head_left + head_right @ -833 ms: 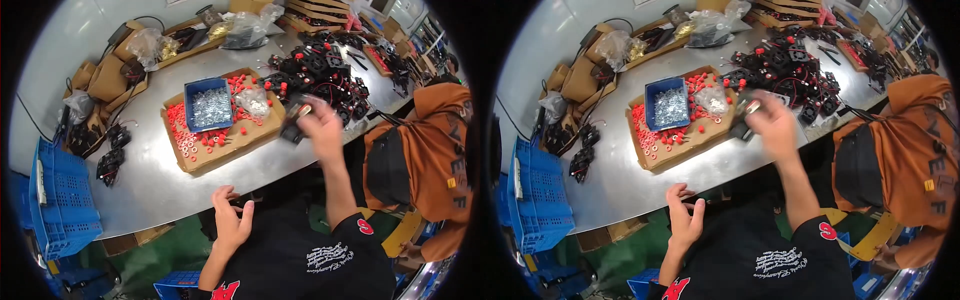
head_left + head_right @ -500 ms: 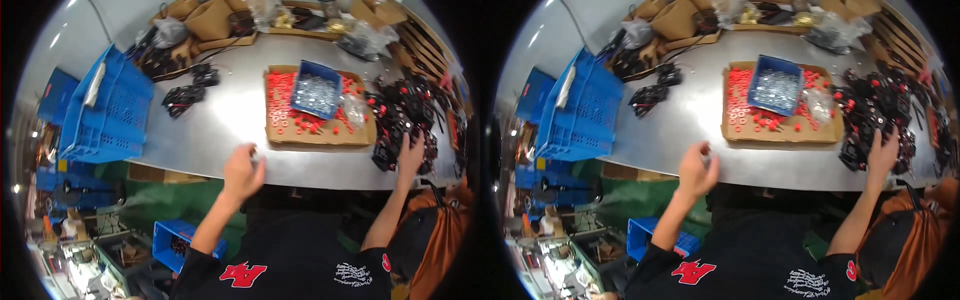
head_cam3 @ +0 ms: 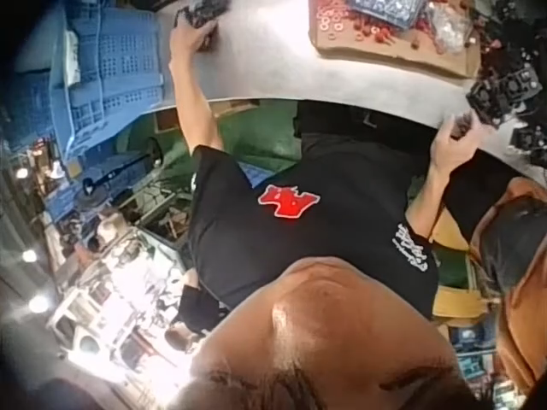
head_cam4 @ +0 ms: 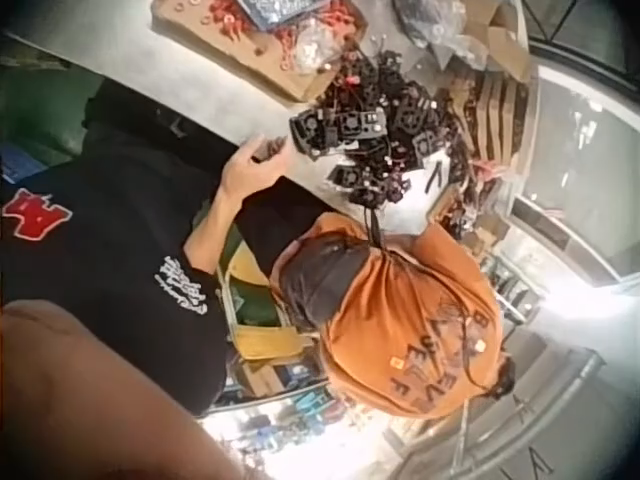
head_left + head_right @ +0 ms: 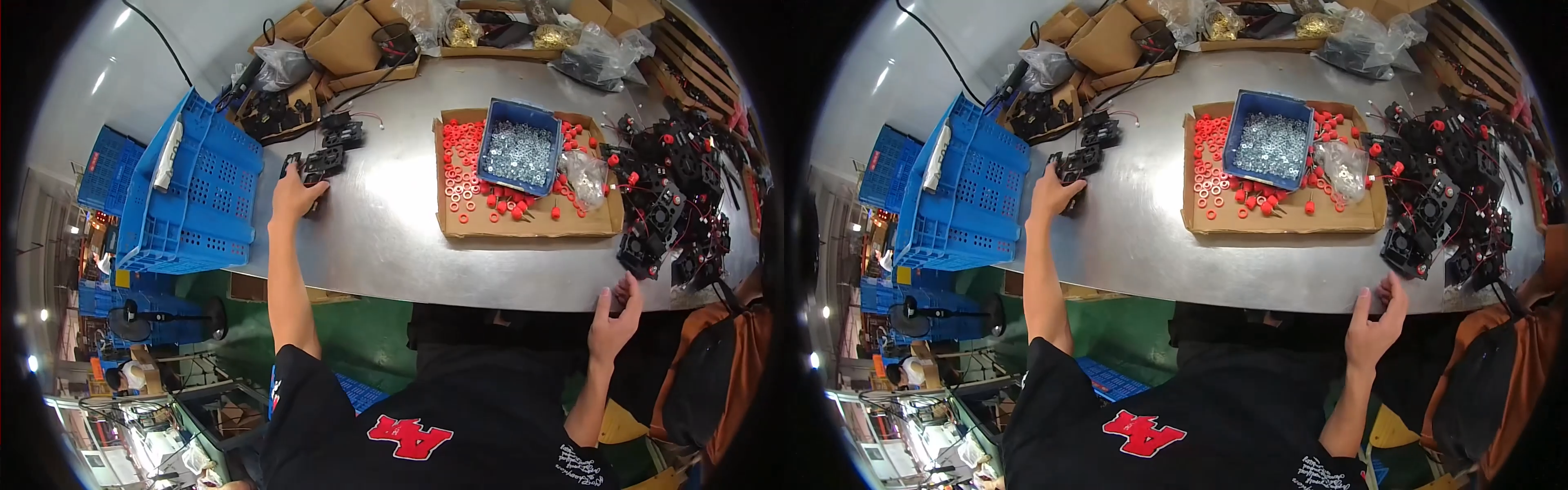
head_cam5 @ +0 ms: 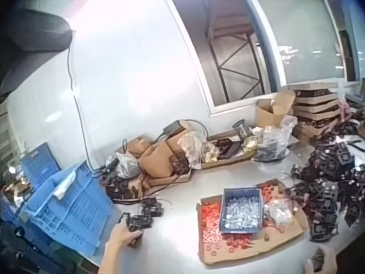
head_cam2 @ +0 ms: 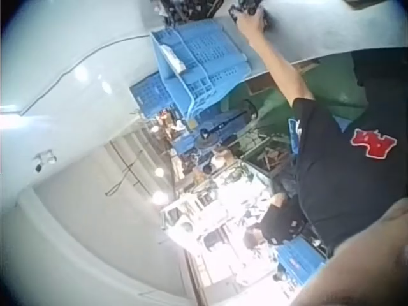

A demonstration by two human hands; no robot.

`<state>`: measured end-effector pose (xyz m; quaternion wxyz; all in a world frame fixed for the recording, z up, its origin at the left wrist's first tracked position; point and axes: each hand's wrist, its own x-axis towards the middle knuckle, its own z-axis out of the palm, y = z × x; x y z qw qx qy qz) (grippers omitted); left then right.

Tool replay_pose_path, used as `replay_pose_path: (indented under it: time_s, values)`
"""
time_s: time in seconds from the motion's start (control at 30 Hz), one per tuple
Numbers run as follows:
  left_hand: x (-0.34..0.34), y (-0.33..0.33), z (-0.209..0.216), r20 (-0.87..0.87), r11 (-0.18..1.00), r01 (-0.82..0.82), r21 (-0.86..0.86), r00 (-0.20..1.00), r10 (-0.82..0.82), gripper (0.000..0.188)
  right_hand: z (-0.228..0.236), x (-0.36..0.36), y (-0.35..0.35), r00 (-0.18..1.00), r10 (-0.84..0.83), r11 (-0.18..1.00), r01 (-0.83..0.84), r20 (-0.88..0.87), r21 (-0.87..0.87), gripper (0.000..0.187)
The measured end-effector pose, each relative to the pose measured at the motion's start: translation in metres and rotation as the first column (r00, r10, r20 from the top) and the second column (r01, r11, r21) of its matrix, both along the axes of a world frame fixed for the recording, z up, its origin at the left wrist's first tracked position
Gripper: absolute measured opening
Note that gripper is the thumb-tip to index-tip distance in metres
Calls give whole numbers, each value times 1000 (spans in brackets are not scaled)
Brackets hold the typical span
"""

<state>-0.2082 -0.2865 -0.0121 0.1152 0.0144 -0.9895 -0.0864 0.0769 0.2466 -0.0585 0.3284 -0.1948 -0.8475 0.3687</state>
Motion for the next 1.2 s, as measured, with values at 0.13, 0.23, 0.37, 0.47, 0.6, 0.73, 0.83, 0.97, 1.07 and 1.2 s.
replay_pose_path:
  time_s: [0.13, 0.23, 0.37, 0.47, 0.6, 0.73, 0.83, 0.97, 1.07, 1.2]
  values:
    - [14, -14, 7, 34, 959, -106, 264, 994, 101, 80, 8, 3, -14, 998, 58, 998, -57, -29, 9, 39]
    - [29, -35, 22, 290, 293, -279, 915, 957, 8, 41, 14, -1, -27, 992, 115, 993, -114, -57, 15, 38]
    - [54, -28, 38, 136, -470, -206, 858, 974, -179, 30, 17, -9, -44, 963, 249, 968, -244, -99, 61, 38]
    - [86, 14, 43, 71, -278, -73, 958, 997, -19, 32, 34, -14, -70, 907, 405, 914, -404, -121, 29, 33]
    - [130, 99, 42, -42, -185, -10, 983, 961, -274, 52, 63, -27, -105, 758, 651, 755, -652, -40, -75, 43]
    - [191, 167, 39, 111, -106, -155, 982, 935, -336, 46, 63, -60, -131, 583, 800, 600, -778, -140, 187, 47]
    - [209, 202, 24, 155, -73, -189, 979, 932, -329, 39, 63, -55, -115, 606, 784, 620, -749, -138, 235, 32]
    - [205, 224, 44, 345, 172, -300, 938, 773, -533, 38, 66, -48, -88, 780, 619, 676, -587, -89, -446, 12]
    - [202, 238, 39, 318, 256, -205, 945, 767, -557, 34, 55, -42, -77, 858, 504, 498, -379, -95, -780, 16]
    - [206, 247, 37, 119, 379, 40, 924, 915, -386, 28, 44, -41, -67, 869, 489, 429, -319, -79, -845, 20]
